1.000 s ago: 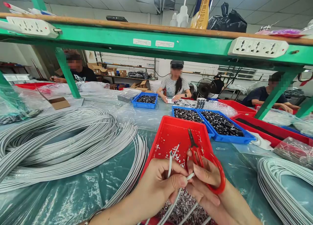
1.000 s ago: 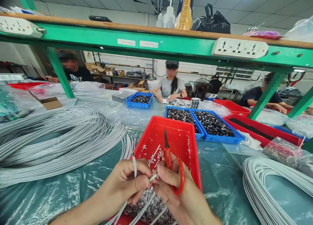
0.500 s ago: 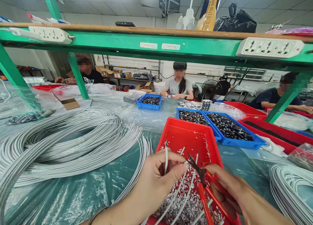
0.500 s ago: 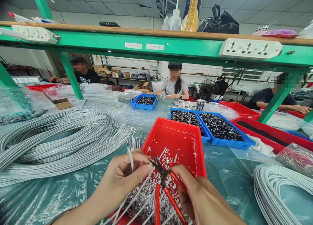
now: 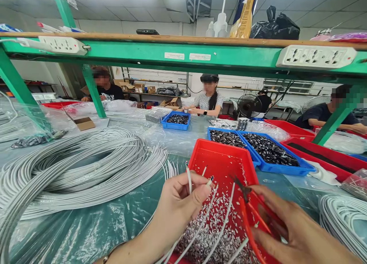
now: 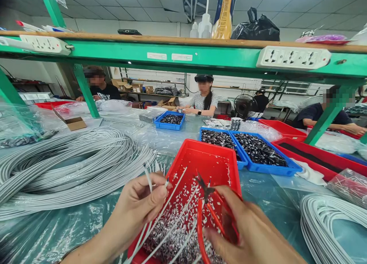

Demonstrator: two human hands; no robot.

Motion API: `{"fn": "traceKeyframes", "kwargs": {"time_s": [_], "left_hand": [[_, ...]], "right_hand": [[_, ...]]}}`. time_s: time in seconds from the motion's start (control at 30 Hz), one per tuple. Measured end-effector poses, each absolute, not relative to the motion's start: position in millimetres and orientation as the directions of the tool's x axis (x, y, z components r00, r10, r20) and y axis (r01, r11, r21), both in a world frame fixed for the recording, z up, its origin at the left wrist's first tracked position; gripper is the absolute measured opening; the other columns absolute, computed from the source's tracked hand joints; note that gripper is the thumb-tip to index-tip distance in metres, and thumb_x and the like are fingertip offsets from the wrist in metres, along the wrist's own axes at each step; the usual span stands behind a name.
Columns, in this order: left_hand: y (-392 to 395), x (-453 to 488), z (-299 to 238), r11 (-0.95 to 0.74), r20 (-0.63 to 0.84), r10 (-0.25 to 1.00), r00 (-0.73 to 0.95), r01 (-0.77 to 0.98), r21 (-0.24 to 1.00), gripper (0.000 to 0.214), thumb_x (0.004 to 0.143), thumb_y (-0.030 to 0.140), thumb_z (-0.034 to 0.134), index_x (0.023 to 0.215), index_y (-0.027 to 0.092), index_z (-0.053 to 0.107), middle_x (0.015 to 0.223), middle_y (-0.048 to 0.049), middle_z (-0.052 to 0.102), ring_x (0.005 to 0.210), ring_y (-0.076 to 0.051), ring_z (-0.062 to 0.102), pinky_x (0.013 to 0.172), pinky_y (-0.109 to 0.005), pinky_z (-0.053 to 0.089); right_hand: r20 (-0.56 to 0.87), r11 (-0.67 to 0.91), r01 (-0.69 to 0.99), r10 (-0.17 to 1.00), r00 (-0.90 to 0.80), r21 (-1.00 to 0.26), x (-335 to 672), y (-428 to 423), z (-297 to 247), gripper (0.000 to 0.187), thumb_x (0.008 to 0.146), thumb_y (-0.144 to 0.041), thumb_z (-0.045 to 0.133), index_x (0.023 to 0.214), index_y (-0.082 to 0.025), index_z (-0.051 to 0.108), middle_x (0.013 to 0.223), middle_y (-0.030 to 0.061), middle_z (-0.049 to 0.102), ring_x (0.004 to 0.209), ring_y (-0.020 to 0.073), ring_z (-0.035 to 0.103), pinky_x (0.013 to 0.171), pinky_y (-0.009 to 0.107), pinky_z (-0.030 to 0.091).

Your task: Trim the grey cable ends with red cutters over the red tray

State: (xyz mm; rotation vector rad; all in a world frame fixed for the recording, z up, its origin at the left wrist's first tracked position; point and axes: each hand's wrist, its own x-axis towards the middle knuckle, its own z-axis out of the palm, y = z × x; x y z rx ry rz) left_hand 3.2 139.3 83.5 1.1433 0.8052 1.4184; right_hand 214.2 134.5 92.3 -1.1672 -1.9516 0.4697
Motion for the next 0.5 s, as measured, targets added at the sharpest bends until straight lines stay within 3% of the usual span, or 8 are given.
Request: {"fn": "traceKeyframes", "kwargs": {"time_s": [0.1, 0.2, 0.33, 0.5], "left_hand": [[136.7, 5.9, 82.3, -0.085, 0.132, 0.981, 0.144, -0.297, 0.951, 0.025, 0.071, 0.040, 0.070, 0.071, 0.017, 0.059, 0.036, 0.0096, 0.044, 0.029, -0.003, 0.028, 0.032, -0.016, 0.019], [132.1, 11.4, 81.2, 0.002, 0.083, 0.959, 0.270, -0.299, 0.954, 0.027, 0.070, 0.040, 0.071, 0.068, 0.017, 0.055, 0.040, 0.0068, 0.051, 0.032, -0.005, 0.040, 0.036, -0.016, 0.029], [131.2, 16.2, 77.4, -0.071, 0.187, 0.935, 0.302, -0.357, 0.931, 0.029, 0.068, 0.038, 0.073, 0.066, 0.015, 0.056, 0.061, 0.0029, 0.056, 0.057, -0.009, 0.048, 0.057, -0.021, 0.038], [138.0, 10.8, 76.7, -0.102, 0.182, 0.935, 0.305, -0.261, 0.960, 0.034, 0.065, 0.041, 0.074, 0.061, 0.017, 0.051, 0.052, 0.0074, 0.042, 0.051, -0.009, 0.033, 0.049, -0.022, 0.025]], "right_hand": [[0.329, 0.375, 0.376, 0.927, -0.182, -0.847, 203.3, 134.0, 98.6, 0.032, 0.072, -0.035, 0.066, 0.102, -0.025, 0.065, 0.050, -0.0046, 0.051, 0.046, 0.0159, 0.056, 0.044, 0.025, 0.050], [0.209, 0.247, 0.155, 0.951, -0.226, -0.957, 185.6, 130.9, 92.7, 0.026, 0.074, -0.041, 0.064, 0.093, -0.024, 0.068, 0.042, -0.0097, 0.037, 0.034, 0.0085, 0.039, 0.037, 0.021, 0.035], [0.295, 0.287, -0.070, 0.929, -0.223, -0.955, 164.9, 130.7, 75.8, 0.013, 0.072, -0.038, 0.070, 0.079, -0.027, 0.072, 0.058, -0.0026, 0.061, 0.049, 0.0125, 0.051, 0.048, 0.023, 0.040], [0.445, 0.398, -0.252, 0.879, -0.169, -0.882, 159.2, 138.3, 63.4, 0.010, 0.070, -0.036, 0.074, 0.071, -0.027, 0.070, 0.073, -0.0023, 0.066, 0.068, 0.0130, 0.058, 0.061, 0.019, 0.044]]}}
